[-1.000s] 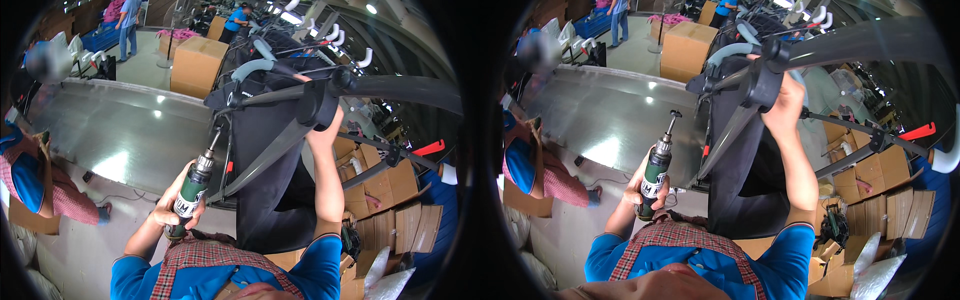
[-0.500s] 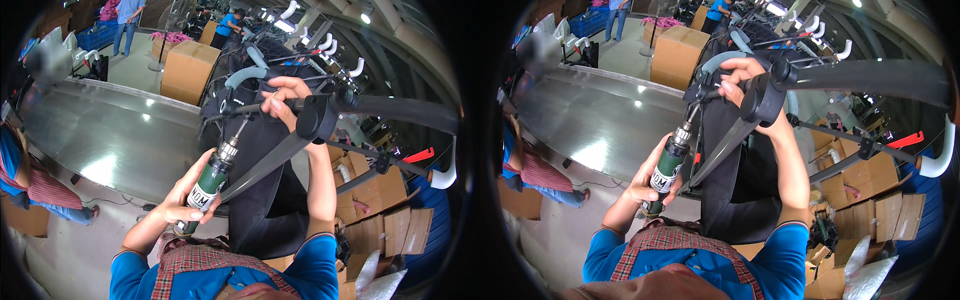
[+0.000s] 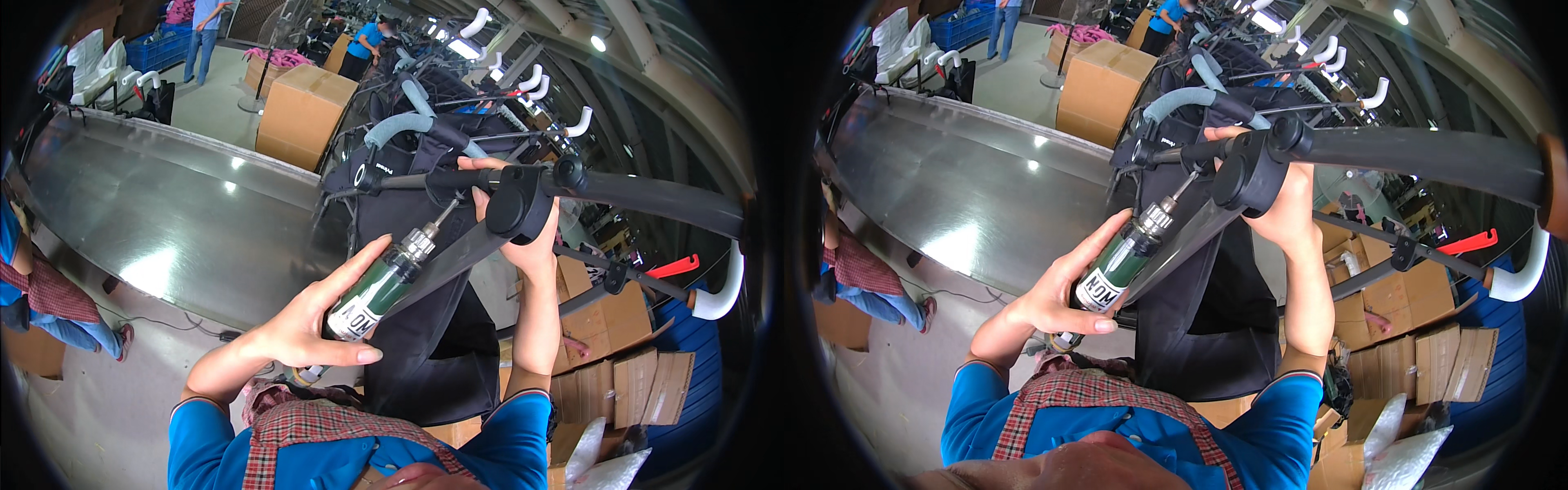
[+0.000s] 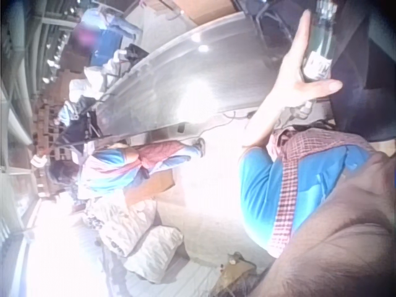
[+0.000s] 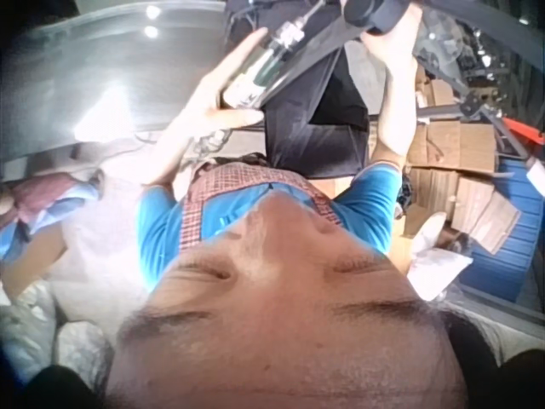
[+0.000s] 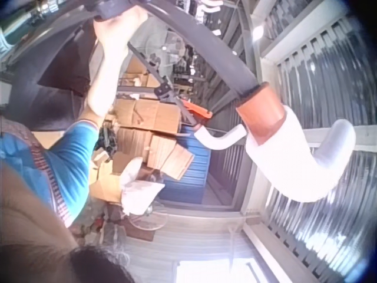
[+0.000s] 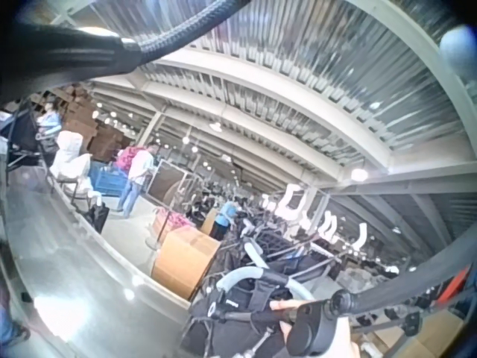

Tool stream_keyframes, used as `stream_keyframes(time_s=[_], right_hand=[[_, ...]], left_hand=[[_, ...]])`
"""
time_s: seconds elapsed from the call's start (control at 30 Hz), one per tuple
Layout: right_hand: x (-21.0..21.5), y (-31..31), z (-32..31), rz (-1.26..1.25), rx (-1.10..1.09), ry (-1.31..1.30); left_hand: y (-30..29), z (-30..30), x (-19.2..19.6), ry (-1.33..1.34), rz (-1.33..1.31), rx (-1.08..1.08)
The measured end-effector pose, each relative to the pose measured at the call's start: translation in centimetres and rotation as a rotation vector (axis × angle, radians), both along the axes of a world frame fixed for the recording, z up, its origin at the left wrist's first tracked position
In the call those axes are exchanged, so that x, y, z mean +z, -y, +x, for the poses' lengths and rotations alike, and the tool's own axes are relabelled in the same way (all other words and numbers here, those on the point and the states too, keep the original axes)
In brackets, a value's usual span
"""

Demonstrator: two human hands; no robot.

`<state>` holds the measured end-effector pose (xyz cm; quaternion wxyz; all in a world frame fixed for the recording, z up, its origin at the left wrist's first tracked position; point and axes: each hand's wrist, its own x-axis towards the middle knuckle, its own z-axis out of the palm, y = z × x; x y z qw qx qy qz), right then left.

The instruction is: The person uses a corded electric screwdriver to attach a black fabric seat to a metal stroller frame on a factory assembly line. They repeatedly pick up screws, align the seat, and drive screws into the frame at multiple points.

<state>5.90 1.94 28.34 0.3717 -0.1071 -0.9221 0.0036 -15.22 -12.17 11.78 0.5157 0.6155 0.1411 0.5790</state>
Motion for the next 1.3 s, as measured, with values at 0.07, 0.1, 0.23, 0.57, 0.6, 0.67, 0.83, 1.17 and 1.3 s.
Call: stream_keyframes(time_s=[0.07, 0.1, 0.23, 0.57, 0.6, 0.67, 0.83, 1.17, 1.3], right_hand=[[0.2, 0.0, -0.1, 0.035, 0.007, 0.024], [0.2, 0.0, -0.1, 0.055, 0.011, 0.035], [-0.1, -0.1, 0.2, 0.054, 0.01, 0.017], [-0.5, -0.1, 0.2, 0.165, 0.024, 0.017], [-0.4, 0.0, 0.3, 0.162, 0.023, 0.017], [-0.7, -0.2, 0.5, 0.148, 0.008, -0.031], [-0.7, -0.4, 1.0, 0.155, -0.027, -0.015], [-9.7, -3.0, 26.1, 0.268, -0.588, -1.163], [-22.1, -11.3, 33.7, -0.615, -0.193, -1.165]], left_hand=[[-0.2, 0.3, 0.4, -0.035, 0.021, 0.046], [-0.3, 0.4, 0.6, -0.067, 0.04, 0.073], [0.3, 1.0, 1.6, -0.116, 0.036, 0.139], [1.5, 2.0, 3.3, 0.279, -0.284, -0.277], [1.6, 2.1, 3.4, 0.324, -0.313, -0.337], [1.1, 2.2, 3.1, 0.42, -0.352, -0.461], [-0.6, 2.4, 1.1, 0.534, -0.353, -0.631], [2.7, 0.3, -11.6, 0.631, -0.633, -0.034], [6.3, 1.4, -20.5, 0.474, -0.945, 0.364]])
